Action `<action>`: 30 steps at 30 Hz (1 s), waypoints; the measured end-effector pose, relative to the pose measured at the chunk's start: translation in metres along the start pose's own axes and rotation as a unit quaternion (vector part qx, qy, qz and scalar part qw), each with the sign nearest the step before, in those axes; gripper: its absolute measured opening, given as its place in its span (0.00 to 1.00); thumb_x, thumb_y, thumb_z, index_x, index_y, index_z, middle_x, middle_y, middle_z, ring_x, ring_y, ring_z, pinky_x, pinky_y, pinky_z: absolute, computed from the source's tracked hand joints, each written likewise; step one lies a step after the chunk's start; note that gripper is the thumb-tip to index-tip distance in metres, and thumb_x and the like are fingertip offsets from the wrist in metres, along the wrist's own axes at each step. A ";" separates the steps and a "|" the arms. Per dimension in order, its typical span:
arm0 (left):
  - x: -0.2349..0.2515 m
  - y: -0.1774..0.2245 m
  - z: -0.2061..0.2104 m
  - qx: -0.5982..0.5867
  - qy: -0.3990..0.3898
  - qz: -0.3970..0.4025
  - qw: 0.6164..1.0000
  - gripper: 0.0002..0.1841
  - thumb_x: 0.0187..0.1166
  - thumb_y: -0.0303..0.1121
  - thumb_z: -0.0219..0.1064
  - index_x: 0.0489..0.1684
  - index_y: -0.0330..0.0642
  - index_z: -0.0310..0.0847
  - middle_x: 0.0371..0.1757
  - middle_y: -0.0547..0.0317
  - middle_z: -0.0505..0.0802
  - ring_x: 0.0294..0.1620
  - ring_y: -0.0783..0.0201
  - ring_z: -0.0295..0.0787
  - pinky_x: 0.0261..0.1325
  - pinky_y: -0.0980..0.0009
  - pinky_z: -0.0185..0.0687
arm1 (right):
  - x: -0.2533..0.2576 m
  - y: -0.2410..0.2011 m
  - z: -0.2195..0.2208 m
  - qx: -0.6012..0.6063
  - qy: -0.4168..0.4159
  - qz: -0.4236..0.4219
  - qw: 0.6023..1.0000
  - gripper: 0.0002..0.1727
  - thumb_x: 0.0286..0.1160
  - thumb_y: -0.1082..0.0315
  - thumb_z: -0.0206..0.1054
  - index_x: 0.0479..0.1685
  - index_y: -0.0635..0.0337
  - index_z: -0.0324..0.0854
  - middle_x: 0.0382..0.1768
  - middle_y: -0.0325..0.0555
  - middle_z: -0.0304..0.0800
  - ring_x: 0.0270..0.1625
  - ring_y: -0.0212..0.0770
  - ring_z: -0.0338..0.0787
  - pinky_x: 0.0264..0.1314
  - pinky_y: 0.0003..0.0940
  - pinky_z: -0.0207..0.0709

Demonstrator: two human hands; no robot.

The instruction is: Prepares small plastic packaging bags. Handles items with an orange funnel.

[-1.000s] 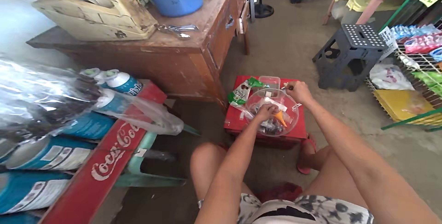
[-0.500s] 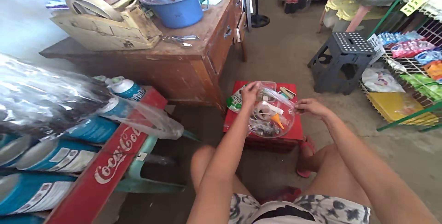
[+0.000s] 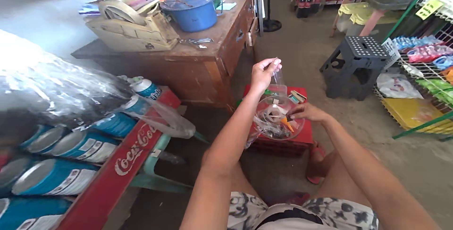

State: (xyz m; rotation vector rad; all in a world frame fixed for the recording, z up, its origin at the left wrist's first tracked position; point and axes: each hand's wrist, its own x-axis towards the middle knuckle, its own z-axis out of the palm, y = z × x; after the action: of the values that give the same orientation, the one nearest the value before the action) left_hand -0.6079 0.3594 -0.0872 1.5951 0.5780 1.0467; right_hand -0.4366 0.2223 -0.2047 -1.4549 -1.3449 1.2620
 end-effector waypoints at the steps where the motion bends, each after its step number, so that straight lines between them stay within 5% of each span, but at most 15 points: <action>1: -0.003 0.002 0.001 0.004 -0.016 0.004 1.000 0.09 0.86 0.26 0.62 0.51 0.28 0.86 0.38 0.58 0.93 0.37 0.76 0.88 0.46 0.77 0.85 | 0.000 -0.007 0.000 -0.035 0.007 -0.018 0.999 0.18 0.71 0.77 0.72 0.60 0.71 0.83 0.53 0.50 0.90 0.50 0.31 0.89 0.59 0.29 0.82; 4: -0.014 0.006 0.006 0.018 -0.062 0.020 0.998 0.08 0.85 0.25 0.63 0.49 0.28 0.87 0.36 0.58 0.93 0.37 0.76 0.88 0.48 0.76 0.86 | -0.001 -0.041 0.003 -0.085 0.085 -0.080 0.990 0.28 0.68 0.75 0.77 0.70 0.70 0.78 0.61 0.58 0.87 0.55 0.42 0.89 0.61 0.38 0.83; 7: -0.022 0.004 0.010 0.039 -0.072 0.047 0.996 0.07 0.82 0.23 0.65 0.45 0.29 0.88 0.35 0.58 0.93 0.37 0.76 0.88 0.49 0.76 0.86 | 0.000 -0.075 0.006 -0.060 0.162 -0.179 0.969 0.27 0.64 0.76 0.79 0.66 0.66 0.80 0.54 0.50 0.89 0.45 0.35 0.89 0.49 0.31 0.86; 14: -0.043 -0.013 0.003 0.108 -0.068 0.064 0.990 0.08 0.83 0.28 0.67 0.45 0.31 0.90 0.52 0.50 0.89 0.52 0.68 0.85 0.59 0.72 0.81 | 0.015 -0.088 0.017 -0.069 0.156 -0.195 0.966 0.04 0.73 0.77 0.73 0.42 0.67 0.89 0.33 0.40 0.91 0.32 0.24 0.86 0.41 0.23 0.82; 18: -0.062 -0.036 -0.012 0.124 -0.045 0.035 0.991 0.12 0.89 0.30 0.60 0.53 0.30 0.86 0.45 0.49 0.94 0.42 0.65 0.91 0.53 0.65 0.87 | 0.033 -0.036 0.013 -0.188 0.102 -0.083 0.973 0.13 0.77 0.73 0.72 0.57 0.67 0.87 0.50 0.54 0.93 0.48 0.44 0.93 0.58 0.45 0.86; 21: -0.077 -0.052 -0.021 0.123 -0.061 -0.010 0.990 0.12 0.88 0.30 0.61 0.55 0.32 0.87 0.44 0.49 0.96 0.43 0.62 0.94 0.55 0.61 0.89 | 0.053 0.031 0.018 -0.329 0.046 0.038 0.943 0.22 0.79 0.72 0.66 0.72 0.65 0.81 0.68 0.66 0.85 0.72 0.65 0.84 0.78 0.66 0.70; 23: -0.087 -0.058 -0.022 0.094 -0.069 -0.021 0.993 0.11 0.84 0.27 0.64 0.56 0.31 0.88 0.47 0.50 0.96 0.47 0.66 0.93 0.59 0.66 0.87 | 0.058 0.057 0.029 -0.375 0.029 0.076 0.923 0.26 0.78 0.73 0.65 0.77 0.62 0.78 0.75 0.67 0.79 0.78 0.69 0.78 0.80 0.70 0.65; 27: -0.096 -0.067 -0.026 0.072 -0.041 -0.028 0.996 0.09 0.82 0.23 0.66 0.50 0.27 0.88 0.44 0.51 0.96 0.44 0.71 0.93 0.57 0.72 0.88 | 0.054 0.050 0.037 -0.339 0.067 0.099 0.933 0.24 0.82 0.67 0.64 0.77 0.63 0.78 0.76 0.64 0.79 0.76 0.65 0.80 0.79 0.66 0.68; 30: -0.092 -0.073 -0.029 0.093 -0.036 -0.023 0.995 0.08 0.82 0.25 0.67 0.47 0.30 0.89 0.42 0.52 0.95 0.43 0.70 0.91 0.56 0.69 0.86 | 0.044 0.024 0.040 -0.108 0.053 -0.009 0.993 0.28 0.77 0.62 0.72 0.73 0.69 0.77 0.64 0.58 0.86 0.54 0.42 0.88 0.60 0.39 0.82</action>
State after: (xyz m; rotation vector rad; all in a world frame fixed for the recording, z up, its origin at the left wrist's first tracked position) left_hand -0.6671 0.3211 -0.1858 1.7664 0.6759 0.9179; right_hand -0.4727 0.2590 -0.2435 -1.6289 -1.4540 1.0370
